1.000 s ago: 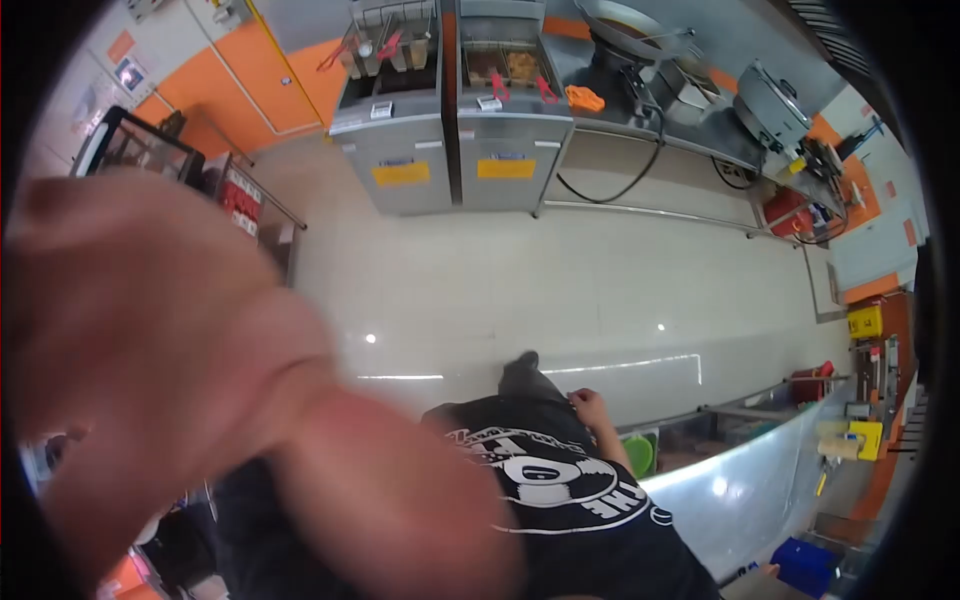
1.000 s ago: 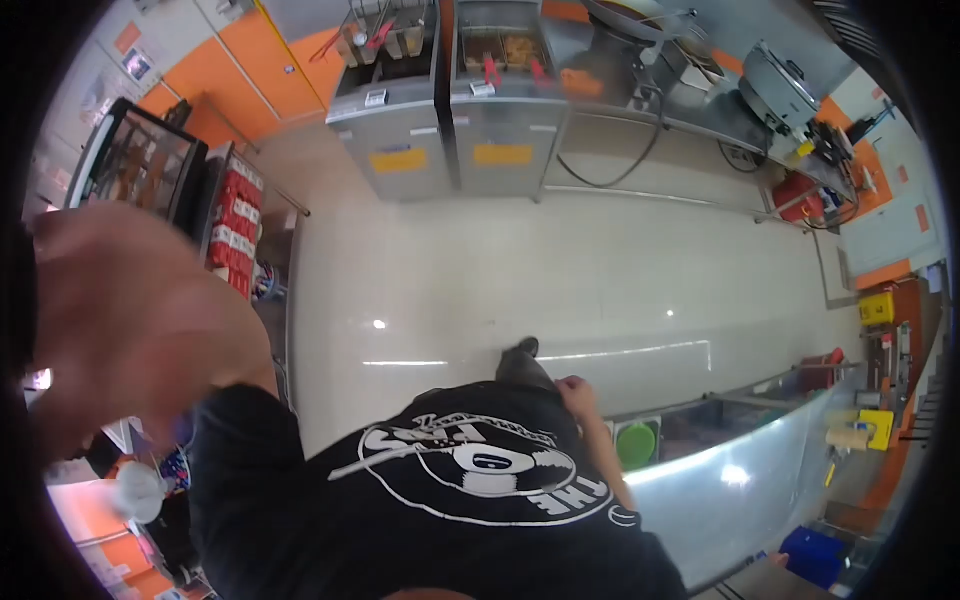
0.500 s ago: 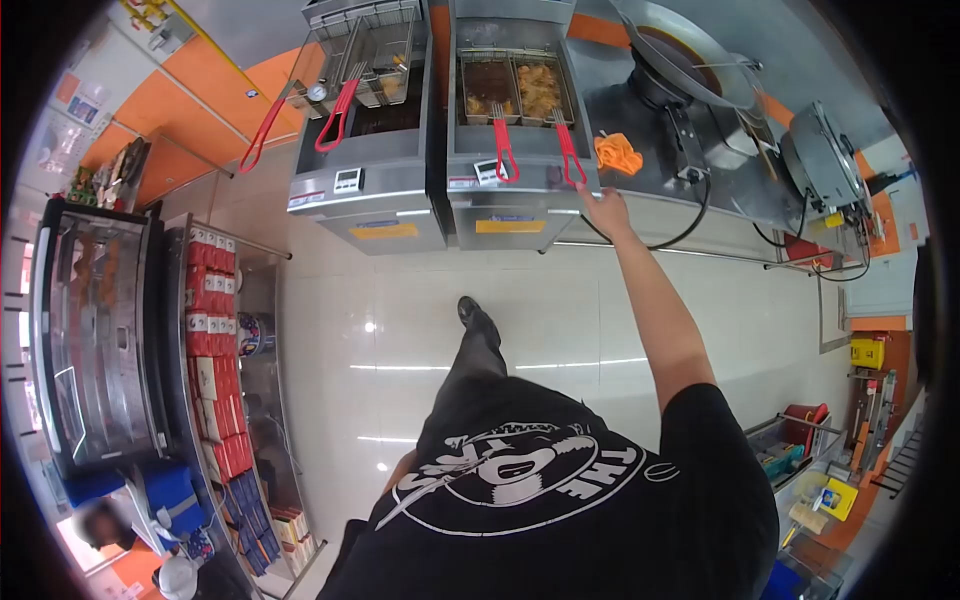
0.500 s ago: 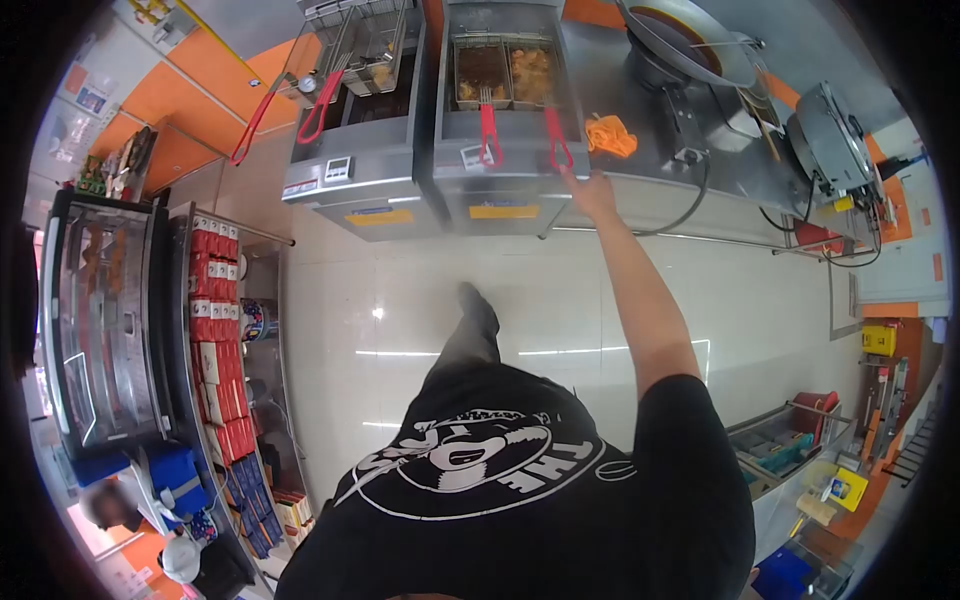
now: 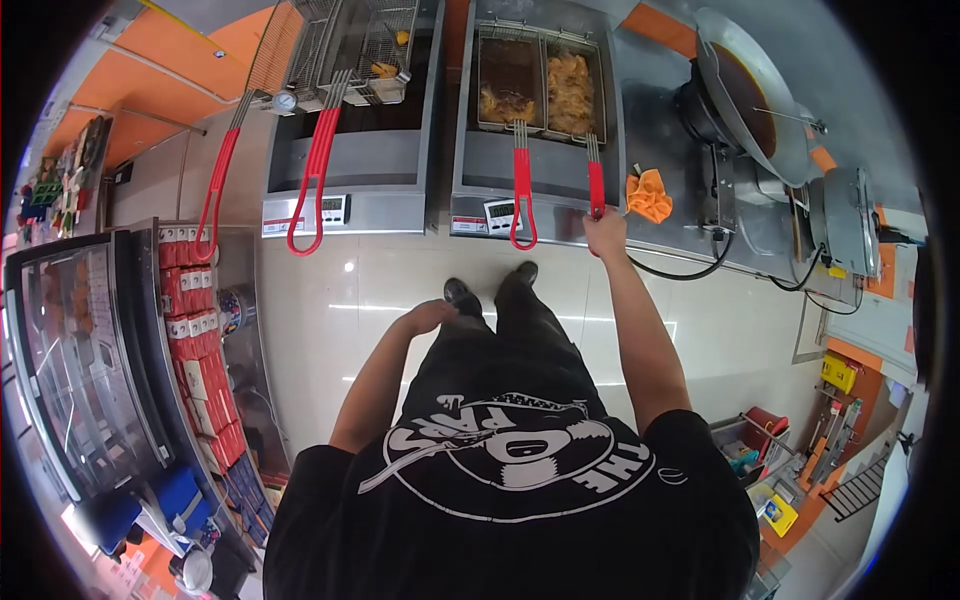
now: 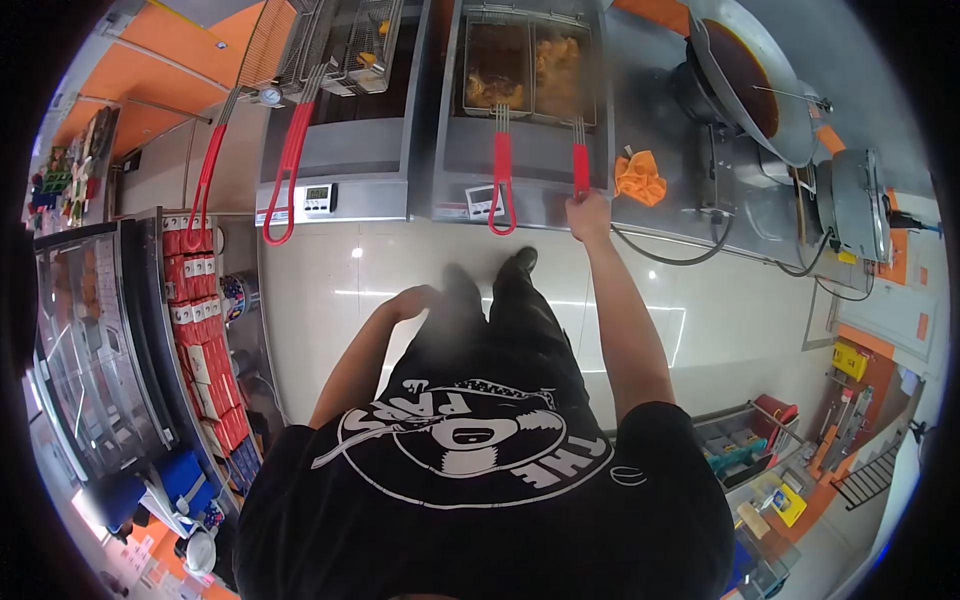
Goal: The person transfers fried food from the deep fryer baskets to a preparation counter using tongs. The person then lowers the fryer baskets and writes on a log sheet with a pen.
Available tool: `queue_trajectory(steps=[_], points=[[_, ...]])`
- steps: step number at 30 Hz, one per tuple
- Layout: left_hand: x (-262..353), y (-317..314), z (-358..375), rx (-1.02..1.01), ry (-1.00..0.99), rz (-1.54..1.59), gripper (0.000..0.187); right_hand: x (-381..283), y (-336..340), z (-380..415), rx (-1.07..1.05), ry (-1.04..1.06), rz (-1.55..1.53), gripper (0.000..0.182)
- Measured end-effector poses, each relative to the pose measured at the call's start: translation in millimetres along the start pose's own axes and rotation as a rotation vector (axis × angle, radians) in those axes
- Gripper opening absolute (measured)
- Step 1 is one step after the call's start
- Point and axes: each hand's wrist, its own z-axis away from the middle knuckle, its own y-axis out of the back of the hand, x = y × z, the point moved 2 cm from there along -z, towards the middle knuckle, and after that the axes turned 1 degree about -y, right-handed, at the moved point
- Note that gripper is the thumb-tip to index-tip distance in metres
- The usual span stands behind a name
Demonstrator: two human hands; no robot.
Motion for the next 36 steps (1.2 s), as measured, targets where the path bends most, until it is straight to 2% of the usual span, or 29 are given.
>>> queue_trajectory(steps=[2,3,5,6,8,10,12,14,16,17,18,20,21,24,25,29,32,36], points=[[17.0,-0.9,-13.7,0.084,-0.245,-0.132,0.039,2.9,1.7,1.9,0.015,0.004,0.003,0.028],[24.1,-2.8,-11.1,0.087,-0.239,-0.123,0.039,5.0,4.1,3.3,0.034,0.011,0.006,0.027],[30.3,-17.0,0.1,0.082,0.155,0.268,0.044,8.9,1.2,-1.1,0.030,0.021,-0.022,0.027],[1.5,-31.4,-3.0,0.081,0.162,0.277,0.044,10.0,0.9,-0.2,0.046,0.030,-0.052,0.027],[-85.4,-62.4,-11.8,-0.010,0.044,-0.059,0.047,11.7,5.6,5.1,0.022,0.018,-0.062,0.026],[-88.9,-70.1,16.8,-0.046,0.289,-0.070,0.043,6.4,0.5,4.9,0.009,0.001,-0.082,0.026],[-202.2,-119.2,7.6,-0.240,0.377,-0.345,0.044,5.9,1.8,5.3,0.021,0.015,-0.063,0.026],[-137.7,-101.3,35.6,-0.416,0.378,-0.401,0.049,14.0,-4.5,6.2,0.079,0.051,-0.069,0.027],[-120.2,-97.4,45.5,-0.380,0.500,-0.176,0.052,9.6,-0.3,5.1,0.042,-0.009,-0.086,0.027],[-94.1,-88.9,49.3,-0.198,0.766,0.153,0.052,9.6,-0.4,6.7,0.019,-0.006,-0.067,0.027],[-109.8,-91.8,43.0,-0.190,0.760,0.146,0.052,9.6,-2.2,4.9,0.030,-0.002,-0.071,0.027],[-152.4,-102.5,18.9,-0.148,0.133,-0.142,0.051,12.1,-5.9,6.1,0.090,0.054,-0.067,0.027],[-125.8,-93.1,12.1,-0.028,0.555,0.256,0.051,12.1,-7.9,4.2,0.096,0.041,-0.105,0.026],[-76.6,-66.5,0.4,0.070,0.530,0.242,0.048,5.6,-3.3,13.4,0.110,0.017,-0.121,0.024],[-69.5,-60.7,-4.9,0.134,0.466,0.172,0.045,4.9,-2.8,18.0,0.137,0.023,-0.112,0.023],[-51.6,-29.0,-21.5,0.140,0.281,-0.001,0.042,4.7,4.2,37.4,0.153,0.014,-0.187,0.021],[-52.9,-17.4,-18.1,0.082,0.304,0.072,0.045,0.7,11.8,48.0,0.175,0.006,-0.214,0.019],[-69.1,-13.6,8.6,0.103,0.447,-0.010,0.054,0.8,11.3,53.0,0.189,0.006,-0.228,0.019]])
